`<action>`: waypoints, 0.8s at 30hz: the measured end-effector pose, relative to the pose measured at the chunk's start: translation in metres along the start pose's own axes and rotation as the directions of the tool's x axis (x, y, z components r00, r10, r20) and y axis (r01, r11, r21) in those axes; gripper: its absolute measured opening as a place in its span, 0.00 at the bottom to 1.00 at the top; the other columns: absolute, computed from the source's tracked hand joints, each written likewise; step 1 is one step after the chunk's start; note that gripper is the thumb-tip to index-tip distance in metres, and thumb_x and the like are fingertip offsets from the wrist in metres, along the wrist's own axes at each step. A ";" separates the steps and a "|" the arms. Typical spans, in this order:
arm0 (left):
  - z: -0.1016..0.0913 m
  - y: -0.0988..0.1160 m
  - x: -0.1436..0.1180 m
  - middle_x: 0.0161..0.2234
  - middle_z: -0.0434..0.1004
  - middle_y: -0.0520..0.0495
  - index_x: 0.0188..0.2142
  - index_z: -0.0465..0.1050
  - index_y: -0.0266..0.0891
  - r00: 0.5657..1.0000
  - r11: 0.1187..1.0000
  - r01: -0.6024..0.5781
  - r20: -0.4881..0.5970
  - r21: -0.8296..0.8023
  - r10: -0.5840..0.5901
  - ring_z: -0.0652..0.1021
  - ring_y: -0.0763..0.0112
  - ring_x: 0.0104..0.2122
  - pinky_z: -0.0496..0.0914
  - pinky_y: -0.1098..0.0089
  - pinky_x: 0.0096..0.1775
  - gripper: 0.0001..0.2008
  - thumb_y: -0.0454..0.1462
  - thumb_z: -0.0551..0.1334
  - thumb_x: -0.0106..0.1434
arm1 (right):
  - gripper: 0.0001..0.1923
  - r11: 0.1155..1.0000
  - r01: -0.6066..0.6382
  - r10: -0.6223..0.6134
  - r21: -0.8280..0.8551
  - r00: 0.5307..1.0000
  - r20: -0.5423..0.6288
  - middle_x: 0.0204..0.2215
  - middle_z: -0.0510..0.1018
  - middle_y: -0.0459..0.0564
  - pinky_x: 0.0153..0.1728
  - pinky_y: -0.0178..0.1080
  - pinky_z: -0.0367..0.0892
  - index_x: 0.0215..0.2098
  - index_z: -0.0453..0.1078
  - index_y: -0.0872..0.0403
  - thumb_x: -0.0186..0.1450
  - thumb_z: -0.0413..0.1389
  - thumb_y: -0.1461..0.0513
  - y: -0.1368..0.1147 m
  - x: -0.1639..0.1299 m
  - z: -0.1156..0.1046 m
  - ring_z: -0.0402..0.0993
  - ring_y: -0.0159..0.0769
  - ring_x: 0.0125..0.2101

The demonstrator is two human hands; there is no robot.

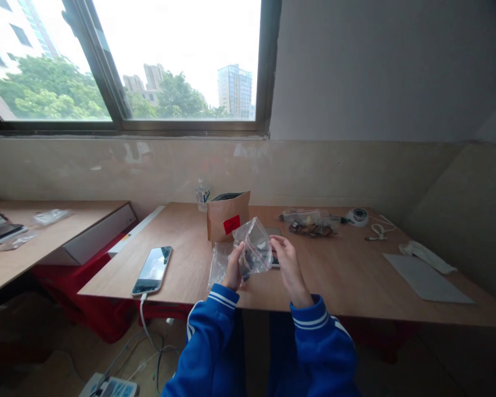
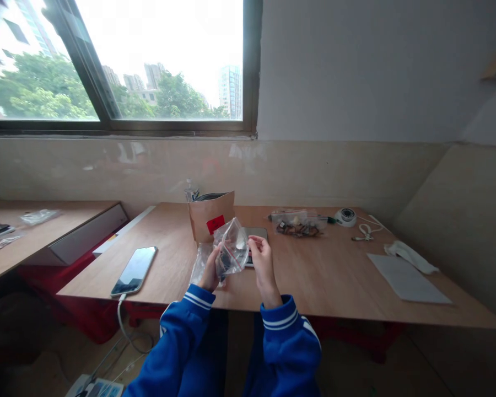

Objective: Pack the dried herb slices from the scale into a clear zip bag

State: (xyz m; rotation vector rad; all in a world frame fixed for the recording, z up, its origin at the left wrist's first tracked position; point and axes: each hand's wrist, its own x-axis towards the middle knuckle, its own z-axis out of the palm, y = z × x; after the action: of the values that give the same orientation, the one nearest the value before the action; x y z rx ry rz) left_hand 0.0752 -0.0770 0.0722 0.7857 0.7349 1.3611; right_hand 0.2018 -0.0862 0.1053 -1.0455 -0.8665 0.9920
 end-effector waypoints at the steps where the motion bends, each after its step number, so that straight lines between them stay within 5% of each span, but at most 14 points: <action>1: -0.003 0.001 0.005 0.42 0.77 0.41 0.46 0.72 0.35 1.000 1.000 0.018 0.005 -0.019 -0.018 0.76 0.61 0.45 0.69 0.63 0.47 0.23 0.49 0.59 0.58 | 0.15 0.998 0.042 -0.043 -0.035 0.999 -0.014 0.32 0.76 0.50 0.33 0.36 0.70 0.35 0.69 0.56 0.53 0.59 0.55 0.000 -0.001 -0.001 0.73 0.35 0.32; 3: -0.011 0.001 0.015 0.40 0.78 0.42 0.45 0.73 0.36 0.998 0.996 0.058 0.038 -0.063 -0.055 0.77 0.62 0.44 0.70 0.64 0.46 0.22 0.49 0.58 0.59 | 0.14 0.991 0.095 -0.096 -0.089 0.995 -0.003 0.34 0.76 0.50 0.36 0.37 0.70 0.37 0.69 0.56 0.55 0.57 0.55 0.001 -0.001 -0.002 0.73 0.35 0.34; 7: -0.031 -0.012 0.035 0.41 0.78 0.41 0.47 0.71 0.37 0.996 0.990 0.069 -0.046 -0.124 -0.075 0.76 0.61 0.45 0.70 0.61 0.47 0.23 0.49 0.56 0.60 | 0.14 0.960 0.183 -0.132 -0.214 0.964 0.233 0.37 0.76 0.52 0.40 0.41 0.70 0.40 0.71 0.56 0.60 0.52 0.57 0.005 0.003 0.007 0.73 0.37 0.36; 11: -0.046 -0.027 0.045 0.45 0.76 0.38 0.51 0.69 0.36 0.993 0.982 0.082 -0.067 -0.171 -0.094 0.74 0.58 0.48 0.67 0.57 0.51 0.27 0.52 0.53 0.61 | 0.15 0.784 0.420 -0.281 -0.457 0.896 0.343 0.41 0.73 0.54 0.45 0.39 0.67 0.42 0.74 0.54 0.62 0.47 0.65 0.010 0.015 0.022 0.71 0.37 0.41; 16: -0.050 -0.032 0.048 0.48 0.74 0.39 0.52 0.69 0.39 0.991 0.990 0.108 -0.073 -0.087 -0.115 0.73 0.54 0.49 0.66 0.56 0.52 0.32 0.58 0.48 0.60 | 0.16 0.618 0.447 -0.115 -0.647 0.865 0.488 0.37 0.77 0.55 0.44 0.39 0.66 0.37 0.75 0.57 0.61 0.47 0.69 0.011 0.033 0.038 0.73 0.38 0.39; 18: -0.050 -0.032 0.048 0.47 0.75 0.38 0.52 0.68 0.39 0.989 0.991 0.109 -0.086 -0.080 -0.116 0.74 0.54 0.48 0.67 0.56 0.51 0.33 0.58 0.46 0.60 | 0.14 0.576 0.483 -0.028 -0.659 0.818 0.575 0.37 0.78 0.55 0.44 0.40 0.65 0.37 0.75 0.57 0.60 0.49 0.70 0.011 0.038 0.044 0.74 0.40 0.39; 24: -0.049 -0.033 0.047 0.43 0.77 0.41 0.49 0.70 0.40 0.988 0.992 0.101 -0.106 -0.070 -0.108 0.75 0.57 0.48 0.69 0.58 0.49 0.33 0.59 0.44 0.61 | 0.16 0.681 0.515 0.057 -0.520 0.671 0.739 0.46 0.76 0.50 0.48 0.41 0.64 0.47 0.71 0.52 0.60 0.55 0.65 0.022 0.043 0.059 0.71 0.42 0.47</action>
State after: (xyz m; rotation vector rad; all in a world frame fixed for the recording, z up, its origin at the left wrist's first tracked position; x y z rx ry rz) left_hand 0.0566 -0.0282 0.0177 0.6163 0.8032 1.3346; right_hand 0.1564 -0.0254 0.1054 -1.1059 -2.1355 0.8191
